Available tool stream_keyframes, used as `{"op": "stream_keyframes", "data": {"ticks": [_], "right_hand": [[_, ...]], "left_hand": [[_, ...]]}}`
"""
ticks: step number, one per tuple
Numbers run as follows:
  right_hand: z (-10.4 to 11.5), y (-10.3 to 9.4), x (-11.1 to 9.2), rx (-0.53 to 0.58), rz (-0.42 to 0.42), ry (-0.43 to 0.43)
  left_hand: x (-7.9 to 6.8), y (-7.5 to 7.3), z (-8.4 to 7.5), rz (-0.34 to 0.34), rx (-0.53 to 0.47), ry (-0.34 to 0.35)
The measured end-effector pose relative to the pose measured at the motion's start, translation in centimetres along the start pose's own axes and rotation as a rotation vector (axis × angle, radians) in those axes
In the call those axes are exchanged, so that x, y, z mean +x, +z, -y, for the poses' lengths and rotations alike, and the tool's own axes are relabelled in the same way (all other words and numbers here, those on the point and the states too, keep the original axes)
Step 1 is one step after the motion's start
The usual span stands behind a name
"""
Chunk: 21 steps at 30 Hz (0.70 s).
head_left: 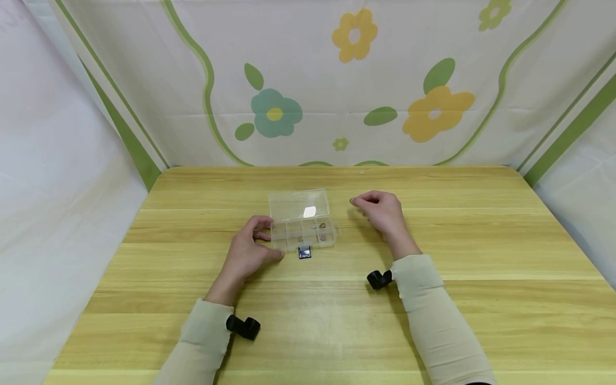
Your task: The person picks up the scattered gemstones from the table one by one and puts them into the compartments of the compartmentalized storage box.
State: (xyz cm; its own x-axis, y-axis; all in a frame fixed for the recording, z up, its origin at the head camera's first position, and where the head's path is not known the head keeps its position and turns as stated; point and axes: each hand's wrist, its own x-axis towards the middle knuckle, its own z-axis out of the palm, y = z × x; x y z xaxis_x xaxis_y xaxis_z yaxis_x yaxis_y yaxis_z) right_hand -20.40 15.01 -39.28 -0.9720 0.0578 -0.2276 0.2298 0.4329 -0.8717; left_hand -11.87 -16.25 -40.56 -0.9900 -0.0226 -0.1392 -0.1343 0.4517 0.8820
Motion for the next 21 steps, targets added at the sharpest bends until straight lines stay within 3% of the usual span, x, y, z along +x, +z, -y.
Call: {"op": "stream_keyframes", "data": {"ticks": [21], "right_hand": [[-0.24,0.32,-0.04,-0.012,0.024,-0.018]], "left_hand": [[0.07,0.30,-0.10,0.004,-0.012,-0.001]]}}
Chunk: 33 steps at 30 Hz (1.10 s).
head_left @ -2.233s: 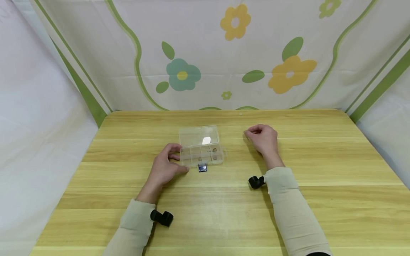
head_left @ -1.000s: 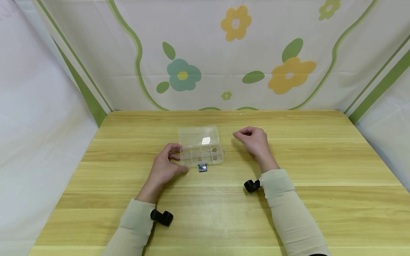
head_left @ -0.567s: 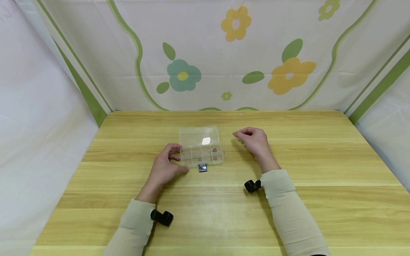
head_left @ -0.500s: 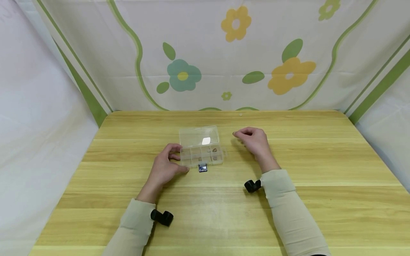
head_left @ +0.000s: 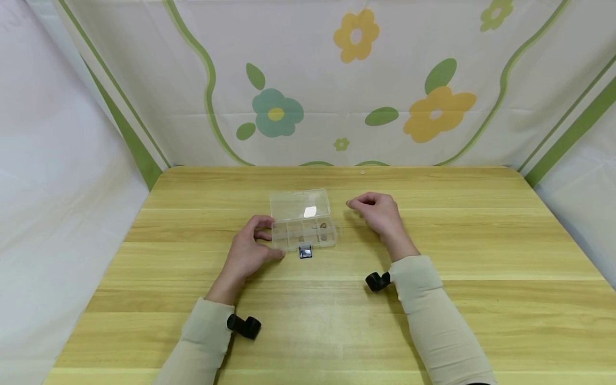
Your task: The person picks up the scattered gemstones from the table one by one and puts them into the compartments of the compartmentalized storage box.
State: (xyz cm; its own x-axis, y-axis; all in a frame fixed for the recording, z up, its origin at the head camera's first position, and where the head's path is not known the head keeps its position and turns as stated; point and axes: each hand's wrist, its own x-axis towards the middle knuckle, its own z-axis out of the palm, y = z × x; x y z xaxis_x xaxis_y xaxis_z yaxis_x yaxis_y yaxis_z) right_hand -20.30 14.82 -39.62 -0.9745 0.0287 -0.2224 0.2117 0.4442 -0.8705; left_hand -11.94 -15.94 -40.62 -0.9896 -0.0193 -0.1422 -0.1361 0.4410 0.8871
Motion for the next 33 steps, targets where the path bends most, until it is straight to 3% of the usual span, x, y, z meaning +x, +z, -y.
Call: {"op": "stream_keyframes", "data": {"ticks": [33], "right_hand": [[1.4,1.6,-0.8,-0.013,0.078,-0.041]], "left_hand": [[0.1,-0.2,0.2,-0.004,-0.005,0.006]]}}
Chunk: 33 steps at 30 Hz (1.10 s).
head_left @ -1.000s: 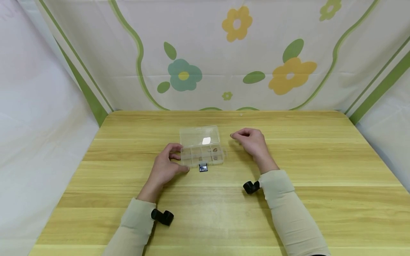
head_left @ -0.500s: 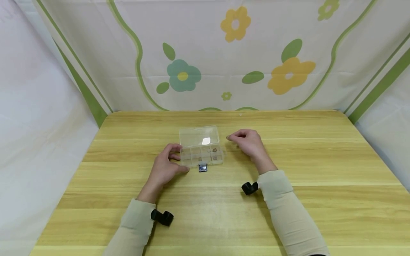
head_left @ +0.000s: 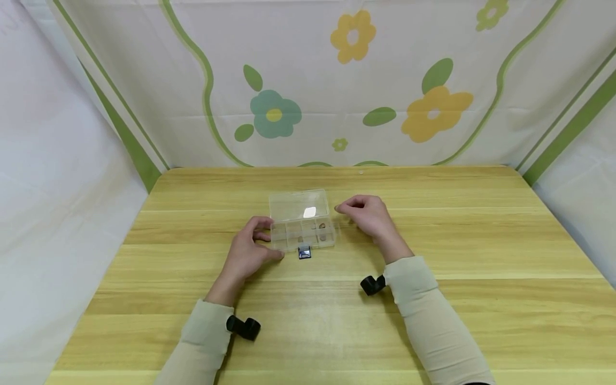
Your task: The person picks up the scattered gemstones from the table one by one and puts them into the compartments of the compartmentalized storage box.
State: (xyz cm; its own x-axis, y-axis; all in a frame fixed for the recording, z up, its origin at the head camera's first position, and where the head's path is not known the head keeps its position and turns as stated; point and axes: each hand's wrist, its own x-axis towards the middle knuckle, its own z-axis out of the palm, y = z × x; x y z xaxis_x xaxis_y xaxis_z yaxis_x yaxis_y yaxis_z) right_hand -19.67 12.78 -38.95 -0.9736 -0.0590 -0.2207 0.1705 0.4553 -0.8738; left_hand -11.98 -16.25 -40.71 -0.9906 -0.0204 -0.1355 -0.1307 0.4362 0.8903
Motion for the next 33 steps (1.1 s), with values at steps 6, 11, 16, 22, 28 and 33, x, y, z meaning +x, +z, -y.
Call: {"op": "stream_keyframes", "data": {"ticks": [6,11,16,22,28,33], "right_hand": [[-0.1,0.3,0.1,0.019,0.029,-0.006],[0.1,0.4,0.0,0.002,0.066,-0.017],[0.2,0.7,-0.2,-0.007,0.119,-0.040],[0.5,1.4,-0.6,0.017,0.184,-0.098],[0.8,2.3,-1.0,0.002,0.226,-0.134],[1.0,2.7,-1.1,-0.010,0.208,-0.149]], "left_hand": [[0.0,0.0,0.0,-0.004,-0.008,0.004],[0.0,-0.1,0.0,-0.001,-0.002,0.003],[-0.2,-0.1,0.1,0.002,-0.003,-0.001],[-0.2,-0.1,0.0,0.004,-0.001,0.001],[-0.2,-0.1,0.0,0.003,0.002,-0.002],[-0.2,-0.1,0.1,0.002,0.006,-0.001]]}}
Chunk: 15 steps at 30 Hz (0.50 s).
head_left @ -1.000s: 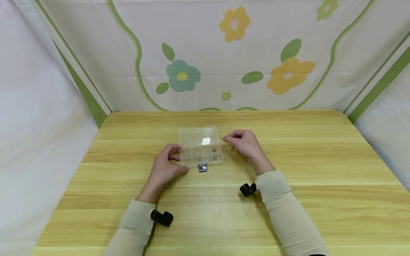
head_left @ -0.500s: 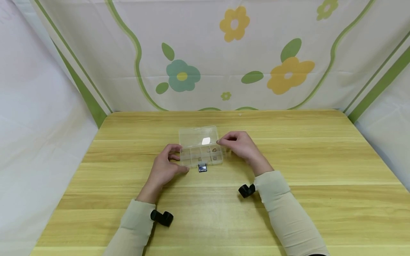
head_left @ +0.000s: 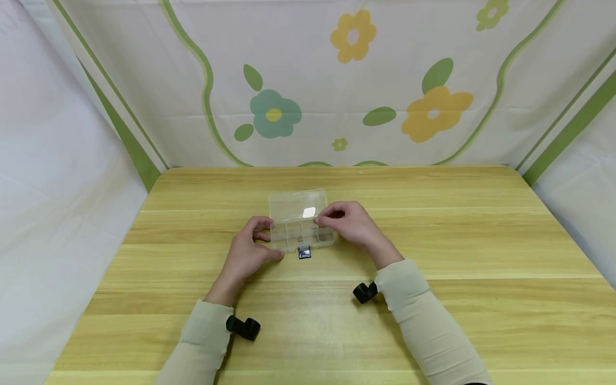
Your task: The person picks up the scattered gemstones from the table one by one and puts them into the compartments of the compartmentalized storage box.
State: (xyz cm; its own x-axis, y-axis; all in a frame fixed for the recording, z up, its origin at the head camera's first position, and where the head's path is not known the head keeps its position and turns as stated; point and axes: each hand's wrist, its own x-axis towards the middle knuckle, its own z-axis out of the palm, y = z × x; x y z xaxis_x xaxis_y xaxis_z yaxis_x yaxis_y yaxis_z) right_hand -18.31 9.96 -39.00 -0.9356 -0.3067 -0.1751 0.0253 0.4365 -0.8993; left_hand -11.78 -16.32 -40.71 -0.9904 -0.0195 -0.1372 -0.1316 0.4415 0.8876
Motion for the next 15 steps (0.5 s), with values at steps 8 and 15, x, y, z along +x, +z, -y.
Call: {"op": "stream_keyframes", "data": {"ticks": [8,15], "right_hand": [[0.9,0.9,-0.5,-0.053,-0.043,-0.092],[1.3,2.3,-0.7,-0.078,-0.065,-0.192]], "left_hand": [[0.1,0.0,0.0,0.002,-0.006,0.004],[0.1,0.0,0.0,0.006,-0.006,-0.004]]}}
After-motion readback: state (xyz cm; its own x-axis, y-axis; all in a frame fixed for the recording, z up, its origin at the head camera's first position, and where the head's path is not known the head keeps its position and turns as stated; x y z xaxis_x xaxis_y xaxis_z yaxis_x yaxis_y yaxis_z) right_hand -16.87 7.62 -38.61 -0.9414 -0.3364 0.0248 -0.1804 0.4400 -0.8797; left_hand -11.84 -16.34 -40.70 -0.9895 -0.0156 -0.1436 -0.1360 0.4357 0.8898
